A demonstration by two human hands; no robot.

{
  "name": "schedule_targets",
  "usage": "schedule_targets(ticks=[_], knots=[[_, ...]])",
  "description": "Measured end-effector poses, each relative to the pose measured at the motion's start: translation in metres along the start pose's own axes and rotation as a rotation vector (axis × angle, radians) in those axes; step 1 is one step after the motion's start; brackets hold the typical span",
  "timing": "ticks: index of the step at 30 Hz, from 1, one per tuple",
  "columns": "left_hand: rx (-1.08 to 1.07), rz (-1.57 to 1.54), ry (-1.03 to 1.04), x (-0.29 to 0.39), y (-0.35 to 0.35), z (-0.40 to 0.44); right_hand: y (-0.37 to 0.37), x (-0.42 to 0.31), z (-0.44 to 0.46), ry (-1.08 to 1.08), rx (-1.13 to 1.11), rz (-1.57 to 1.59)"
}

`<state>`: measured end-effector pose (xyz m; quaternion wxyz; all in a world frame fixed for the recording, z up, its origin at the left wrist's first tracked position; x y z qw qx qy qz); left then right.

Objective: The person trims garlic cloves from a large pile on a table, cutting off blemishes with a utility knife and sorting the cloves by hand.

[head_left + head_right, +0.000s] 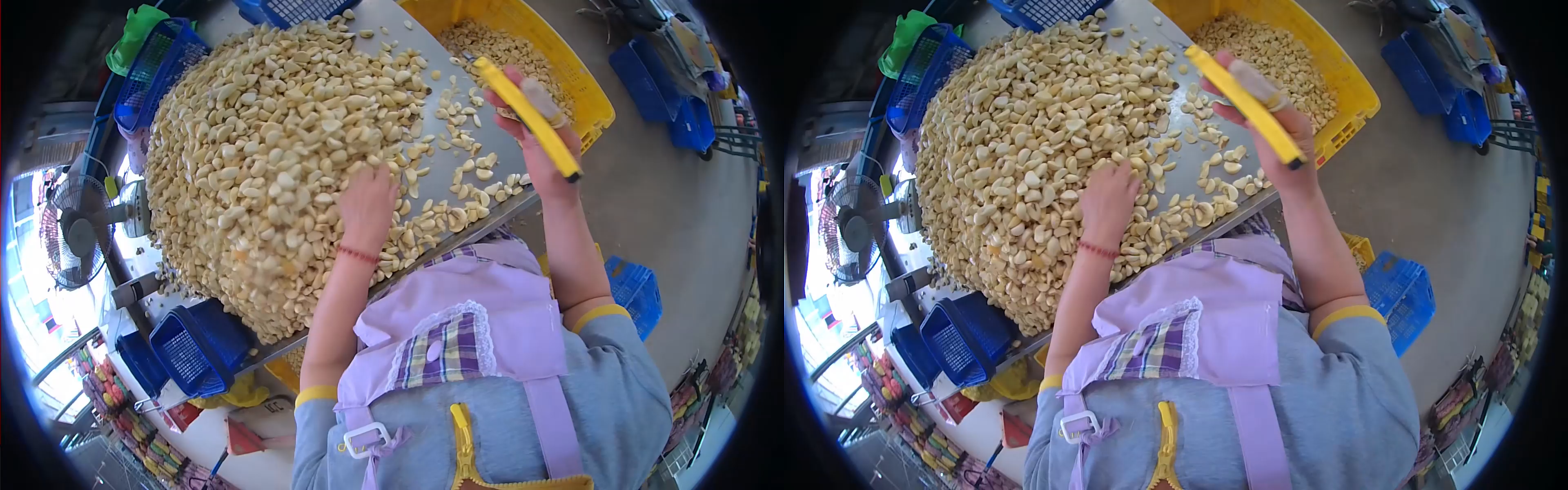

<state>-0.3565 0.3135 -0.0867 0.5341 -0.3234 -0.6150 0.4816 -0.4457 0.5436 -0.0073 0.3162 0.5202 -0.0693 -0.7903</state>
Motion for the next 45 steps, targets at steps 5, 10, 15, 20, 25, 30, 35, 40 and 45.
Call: schedule_targets(ticks=[5, 10, 15, 20, 25, 30, 35, 40, 45], knots=[[-0.148, 0.148, -0.144, 0.003, 0.035, 0.013, -0.046, 0.027, -0.001, 0.01, -0.426, -0.653], [-0.176, -0.821, -0.577, -0.003, 0.023, 0.003, -0.09, 0.094, -0.019, 0.019, -0.865, -0.996], [-0.085, -1.204, -0.716, 0.004, 0.018, -0.008, -0.084, 0.099, 0.009, 0.396, -0.883, -1.137], [0.178, -0.447, -0.587, 0.007, 0.019, -0.002, -0.071, 0.113, 0.021, 0.37, -0.822, -1.387], [0.205, 0.224, -0.311, 0.02, 0.021, 0.014, -0.073, 0.133, 0.007, 0.411, -0.827, -1.354], [0.136, 0.191, -0.294, 0.033, 0.031, 0.021, -0.102, 0.136, 0.007, 0.781, -0.44, -0.802], [0.187, 0.052, -0.134, 0.021, 0.052, 0.028, -0.093, 0.107, 0.006, 0.939, 0.058, -0.283], [0.015, 0.106, -0.227, 0.042, 0.055, 0.038, -0.08, 0.097, 0.002, 0.956, 0.1, -0.22], [-0.195, 0.218, -0.305, 0.046, 0.054, 0.053, -0.062, 0.088, 0.001, 0.886, 0.197, -0.121]])
Point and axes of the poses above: each hand's wrist, its own z-axis towards the middle knuckle, its own y-axis out of the palm, x = y × z, the point moved 2 cm from there along z, towards the middle knuckle, and after that the axes turned 12 degrees about -y, right-handed, at the moved point
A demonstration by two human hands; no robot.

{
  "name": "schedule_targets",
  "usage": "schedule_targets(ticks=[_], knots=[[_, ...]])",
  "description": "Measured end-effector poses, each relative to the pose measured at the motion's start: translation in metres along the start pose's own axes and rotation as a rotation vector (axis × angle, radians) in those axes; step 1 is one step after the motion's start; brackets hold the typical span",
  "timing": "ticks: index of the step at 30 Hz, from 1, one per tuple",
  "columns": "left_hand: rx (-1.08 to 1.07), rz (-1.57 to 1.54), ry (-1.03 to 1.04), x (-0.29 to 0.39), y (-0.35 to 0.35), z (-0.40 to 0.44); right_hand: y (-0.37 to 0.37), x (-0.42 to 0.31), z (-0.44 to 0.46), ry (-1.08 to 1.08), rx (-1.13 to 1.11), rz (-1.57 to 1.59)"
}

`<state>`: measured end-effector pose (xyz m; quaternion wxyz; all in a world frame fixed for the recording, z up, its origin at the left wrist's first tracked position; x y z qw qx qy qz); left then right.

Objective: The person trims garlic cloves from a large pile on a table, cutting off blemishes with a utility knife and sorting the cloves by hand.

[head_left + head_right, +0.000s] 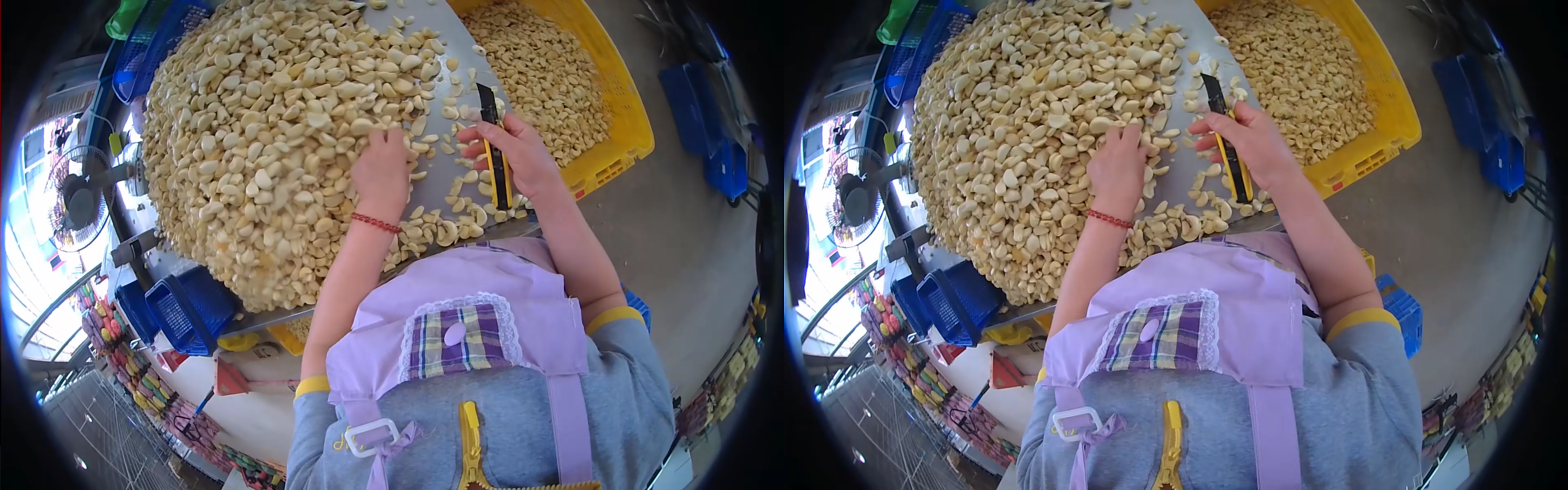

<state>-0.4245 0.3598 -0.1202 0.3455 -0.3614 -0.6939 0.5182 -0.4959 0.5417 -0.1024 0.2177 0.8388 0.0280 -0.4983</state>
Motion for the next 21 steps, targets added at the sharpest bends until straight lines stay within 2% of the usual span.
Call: schedule_targets(ticks=[3, 6, 9, 12, 15, 18, 21], knots=[[-0.057, 0.003, -0.008, -0.001, 0.002, -0.002, -0.013, -0.003, -0.003, -0.07, -0.036, -0.064], [-0.025, -0.03, 0.01, -0.003, 0.003, 0.001, -0.025, -0.002, -0.002, -0.121, -0.062, -0.044], [-0.062, -0.652, 0.075, -0.015, 0.009, 0.001, -0.027, -0.004, -0.004, -0.125, -0.066, -0.023], [-0.537, -1.448, -0.35, -0.012, -0.019, -0.012, -0.012, 0.005, -0.009, -0.284, -0.066, -0.177], [-0.577, -1.779, -0.357, -0.011, -0.022, -0.023, 0.006, 0.006, -0.015, -0.179, -0.208, -0.197], [-0.535, -1.756, -0.326, -0.013, -0.024, -0.031, 0.02, -0.008, -0.021, -0.247, -0.403, -0.405], [-0.502, -1.47, -0.29, -0.015, -0.027, -0.039, 0.025, -0.014, -0.019, -0.366, -0.531, -0.615]])
Point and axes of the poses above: each hand's wrist, its own z-axis towards the middle knuckle, its own y-axis out of the palm, x = y × z, the point moved 2 cm from there along z, towards the middle knuckle, and after that the axes turned 12 degrees about -y, right-handed, at the moved point
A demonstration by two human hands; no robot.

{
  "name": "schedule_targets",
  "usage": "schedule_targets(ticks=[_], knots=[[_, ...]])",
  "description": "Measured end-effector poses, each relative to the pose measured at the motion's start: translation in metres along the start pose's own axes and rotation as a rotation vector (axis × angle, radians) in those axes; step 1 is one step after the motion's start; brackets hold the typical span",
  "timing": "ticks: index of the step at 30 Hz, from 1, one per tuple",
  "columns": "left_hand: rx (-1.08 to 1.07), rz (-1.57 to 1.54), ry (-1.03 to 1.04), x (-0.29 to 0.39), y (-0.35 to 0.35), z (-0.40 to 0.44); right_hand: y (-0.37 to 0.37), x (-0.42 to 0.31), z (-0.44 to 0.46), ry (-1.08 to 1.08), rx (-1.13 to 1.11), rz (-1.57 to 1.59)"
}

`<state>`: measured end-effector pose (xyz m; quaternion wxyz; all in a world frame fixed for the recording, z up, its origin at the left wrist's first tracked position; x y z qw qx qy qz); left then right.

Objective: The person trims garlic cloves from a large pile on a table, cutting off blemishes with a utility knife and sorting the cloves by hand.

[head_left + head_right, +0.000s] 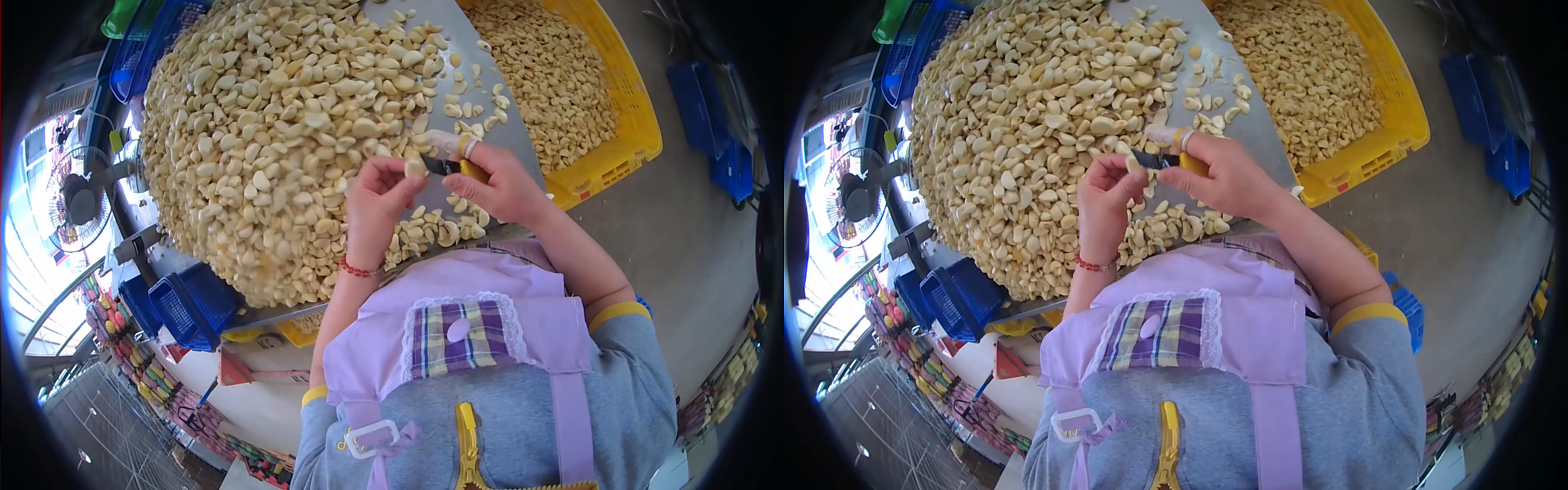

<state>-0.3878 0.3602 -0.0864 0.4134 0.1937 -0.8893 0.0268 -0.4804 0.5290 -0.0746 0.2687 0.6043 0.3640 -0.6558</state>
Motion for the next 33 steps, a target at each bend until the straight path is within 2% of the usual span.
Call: schedule_targets(ticks=[3, 4, 7, 8, 11, 14, 17, 18, 21, 24, 26, 29, 33], knots=[[-0.067, 0.054, 0.025, -0.001, 0.002, -0.011, 0.004, 0.004, 0.003, -0.111, -0.106, -0.024], [-0.141, 0.041, -0.042, -0.004, -0.002, -0.013, 0.005, 0.006, 0.003, -0.154, -0.132, -0.007], [-0.638, -0.499, 0.003, -0.009, -0.009, -0.012, -0.001, 0.011, 0.002, -0.028, -0.065, -0.005], [-0.481, -0.522, 0.046, -0.011, -0.01, -0.009, -0.004, 0.012, 0.003, 0.025, -0.003, 0.075], [0.025, 0.019, 0.123, 0.001, -0.037, 0.016, -0.011, 0.016, 0.003, 0.192, 0.183, 0.313], [0.567, 1.376, 0.409, 0.029, -0.025, 0.043, -0.009, 0.022, 0.006, 0.206, 0.175, 0.317], [0.568, 1.292, 0.498, 0.03, -0.028, 0.055, -0.007, 0.02, 0.012, 0.185, 0.16, 0.296], [0.457, 1.105, 0.638, 0.037, -0.03, 0.055, -0.006, 0.019, 0.011, 0.182, 0.162, 0.289], [0.162, 0.362, -0.093, 0.034, -0.035, 0.044, -0.006, 0.02, 0.011, 0.074, 0.218, 0.258], [-0.014, 0.004, -0.089, 0.028, -0.023, 0.023, -0.003, 0.018, 0.011, 0.062, 0.173, 0.21], [-0.089, -0.192, -0.058, 0.024, -0.01, 0.016, 0.004, 0.016, 0.012, -0.05, 0.167, 0.138], [-0.237, -0.31, 0.023, 0.001, -0.011, 0.016, 0.007, 0.014, 0.011, -0.092, 0.046, 0.069], [-0.298, -0.464, -0.025, -0.007, 0.0, 0.011, 0.006, 0.009, 0.009, -0.061, -0.093, 0.045]])
Point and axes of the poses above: each hand's wrist, its own z-axis towards the middle knuckle, its own y-axis out of the palm, x = y × z, the point moved 2 cm from there along z, towards the middle knuckle, and after that the axes turned 12 degrees about -y, right-handed, at the moved point
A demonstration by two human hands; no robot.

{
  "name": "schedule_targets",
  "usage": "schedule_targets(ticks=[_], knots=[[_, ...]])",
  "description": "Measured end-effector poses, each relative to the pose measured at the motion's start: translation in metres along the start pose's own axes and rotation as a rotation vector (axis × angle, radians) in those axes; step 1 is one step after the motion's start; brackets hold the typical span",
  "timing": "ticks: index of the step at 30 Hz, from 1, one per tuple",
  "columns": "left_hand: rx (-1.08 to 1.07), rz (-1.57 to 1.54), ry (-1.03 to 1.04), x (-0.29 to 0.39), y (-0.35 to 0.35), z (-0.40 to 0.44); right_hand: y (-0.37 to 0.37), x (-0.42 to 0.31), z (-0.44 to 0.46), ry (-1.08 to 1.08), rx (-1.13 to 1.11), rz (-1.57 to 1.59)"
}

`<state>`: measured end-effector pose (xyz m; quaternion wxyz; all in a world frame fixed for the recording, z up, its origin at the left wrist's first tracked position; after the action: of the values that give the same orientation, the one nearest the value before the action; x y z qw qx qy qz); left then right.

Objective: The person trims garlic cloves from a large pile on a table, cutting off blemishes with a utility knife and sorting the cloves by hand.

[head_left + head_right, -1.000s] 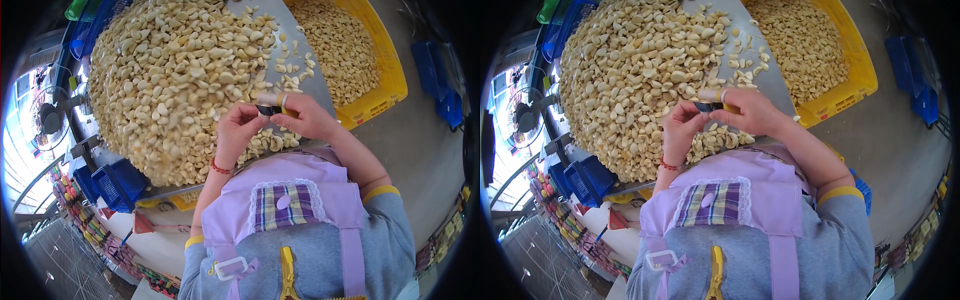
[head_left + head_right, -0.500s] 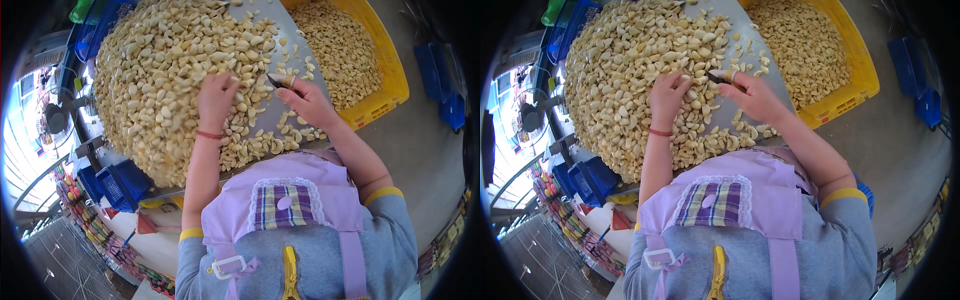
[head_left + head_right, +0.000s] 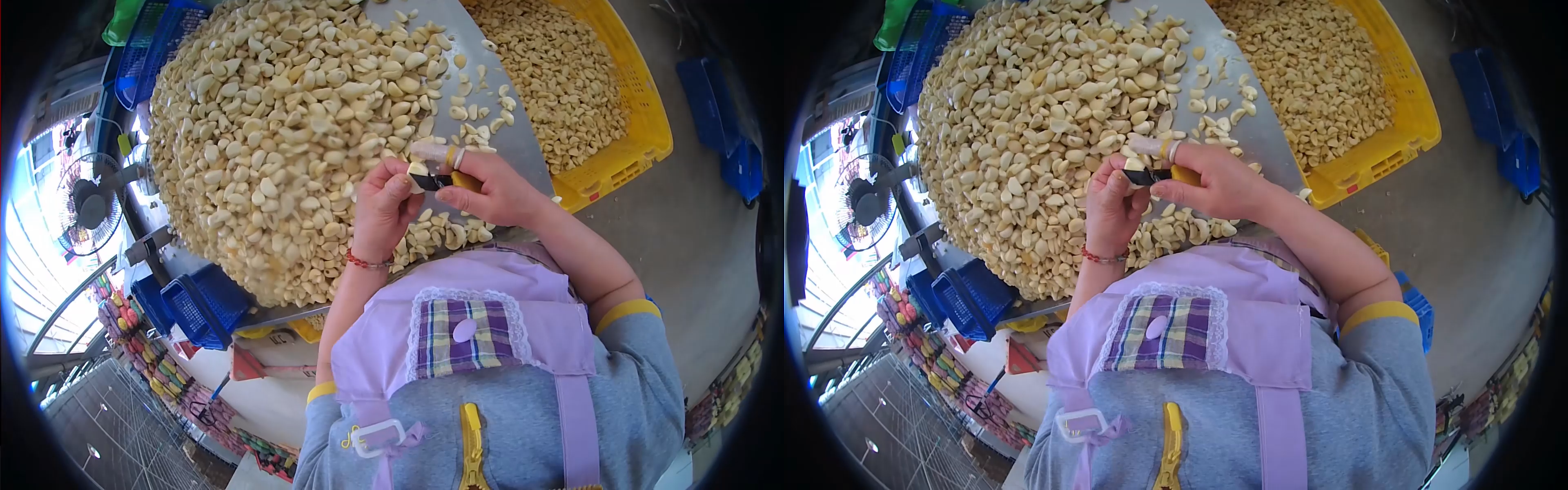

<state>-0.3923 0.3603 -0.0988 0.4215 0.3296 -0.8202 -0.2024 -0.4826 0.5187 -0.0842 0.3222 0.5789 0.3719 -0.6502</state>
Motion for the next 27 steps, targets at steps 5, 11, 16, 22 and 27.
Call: schedule_targets(ticks=[5, 11, 16, 22, 27], knots=[[0.132, -0.002, -0.144, -0.004, 0.013, -0.005, -0.001, 0.006, -0.001, -0.002, 0.008, 0.094], [0.156, -0.185, -0.245, -0.014, 0.014, -0.008, -0.004, 0.011, -0.005, 0.056, -0.121, -0.157], [0.041, -0.246, -0.248, -0.016, 0.008, -0.009, 0.0, 0.013, -0.01, -0.025, -0.069, -0.211], [-0.033, -0.074, -0.371, -0.018, 0.0, -0.025, -0.003, 0.02, -0.01, -0.046, 0.136, -0.059], [-0.019, -0.104, -0.056, 0.002, 0.004, -0.029, -0.02, 0.037, -0.019, 0.406, 0.408, 0.419]])
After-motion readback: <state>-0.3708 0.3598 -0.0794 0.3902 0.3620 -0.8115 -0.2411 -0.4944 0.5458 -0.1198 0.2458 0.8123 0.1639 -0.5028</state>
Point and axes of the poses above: each hand's wrist, its own z-axis towards the middle knuckle, its own y-axis out of the palm, x = y × z, the point moved 2 cm from there along z, towards the middle knuckle, and after that the axes turned 12 degrees about -y, right-handed, at the moved point
